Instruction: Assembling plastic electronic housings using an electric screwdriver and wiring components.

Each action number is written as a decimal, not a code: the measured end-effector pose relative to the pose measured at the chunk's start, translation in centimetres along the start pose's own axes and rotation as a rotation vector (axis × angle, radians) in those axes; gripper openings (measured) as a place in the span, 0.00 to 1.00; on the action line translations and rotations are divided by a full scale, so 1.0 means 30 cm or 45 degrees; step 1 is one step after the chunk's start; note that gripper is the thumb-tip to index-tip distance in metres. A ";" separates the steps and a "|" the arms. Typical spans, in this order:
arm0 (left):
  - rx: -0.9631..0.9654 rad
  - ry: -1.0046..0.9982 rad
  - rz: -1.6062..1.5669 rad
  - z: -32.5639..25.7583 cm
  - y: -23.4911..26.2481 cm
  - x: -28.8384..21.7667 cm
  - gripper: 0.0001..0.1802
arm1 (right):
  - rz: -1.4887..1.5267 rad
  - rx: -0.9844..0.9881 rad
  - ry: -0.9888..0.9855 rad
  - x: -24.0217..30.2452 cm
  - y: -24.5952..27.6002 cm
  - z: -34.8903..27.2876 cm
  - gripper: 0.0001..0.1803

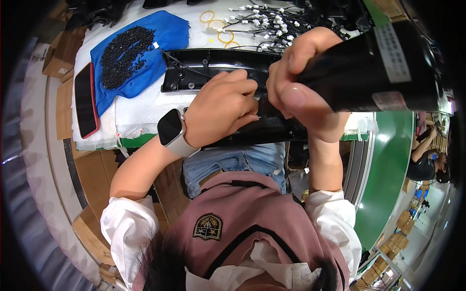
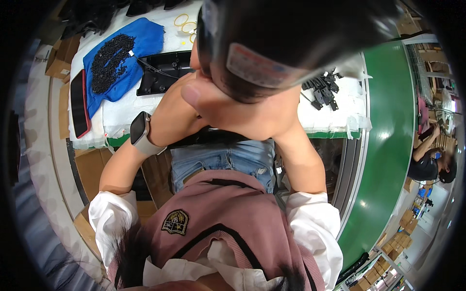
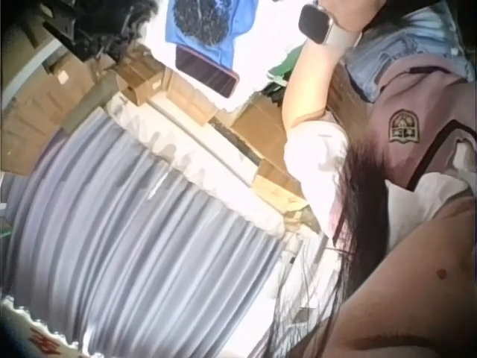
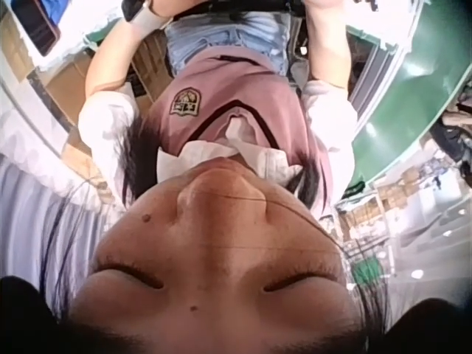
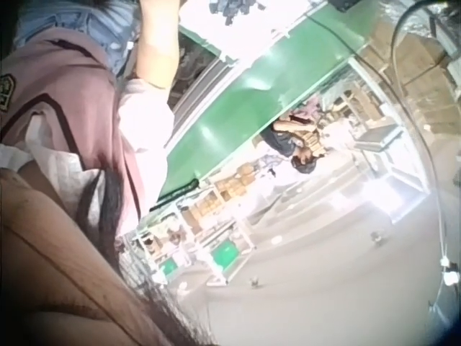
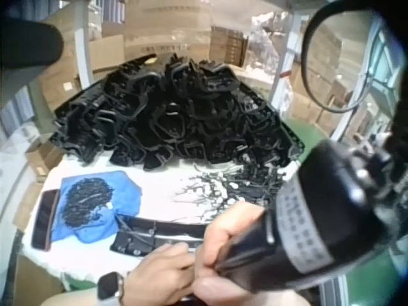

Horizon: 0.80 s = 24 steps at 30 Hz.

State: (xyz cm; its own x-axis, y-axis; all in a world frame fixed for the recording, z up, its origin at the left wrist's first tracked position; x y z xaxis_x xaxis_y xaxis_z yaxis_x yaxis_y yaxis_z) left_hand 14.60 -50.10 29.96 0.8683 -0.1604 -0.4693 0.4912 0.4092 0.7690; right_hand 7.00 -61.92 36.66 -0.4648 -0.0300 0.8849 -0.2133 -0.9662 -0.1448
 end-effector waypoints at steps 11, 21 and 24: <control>0.073 -0.032 0.126 0.002 0.021 -0.007 0.05 | 0.048 -0.187 0.069 -0.008 -0.041 -0.023 0.15; -0.534 0.776 0.837 -0.155 0.374 0.251 0.05 | 0.483 -0.069 0.276 0.148 0.146 -0.103 0.19; -0.354 1.001 0.960 -0.243 0.376 0.353 0.07 | 0.476 -0.011 0.283 0.156 0.135 -0.112 0.19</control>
State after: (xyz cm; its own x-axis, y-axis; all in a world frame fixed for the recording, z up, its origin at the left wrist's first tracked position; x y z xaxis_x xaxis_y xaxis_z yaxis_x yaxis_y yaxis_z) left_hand 28.84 -40.64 30.52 0.6044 0.7836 -0.1438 -0.2590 0.3640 0.8946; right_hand 1.08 -65.11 38.72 -0.6851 -0.3210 0.6539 -0.0015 -0.8971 -0.4419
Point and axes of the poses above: each hand's wrist, its own z-axis towards the middle knuckle, its own y-axis out of the back of the hand, x = y × z, the point moved 3 cm from there along z, towards the middle knuckle, and after that the axes turned 3 degrees about z, right-handed, at the moved point
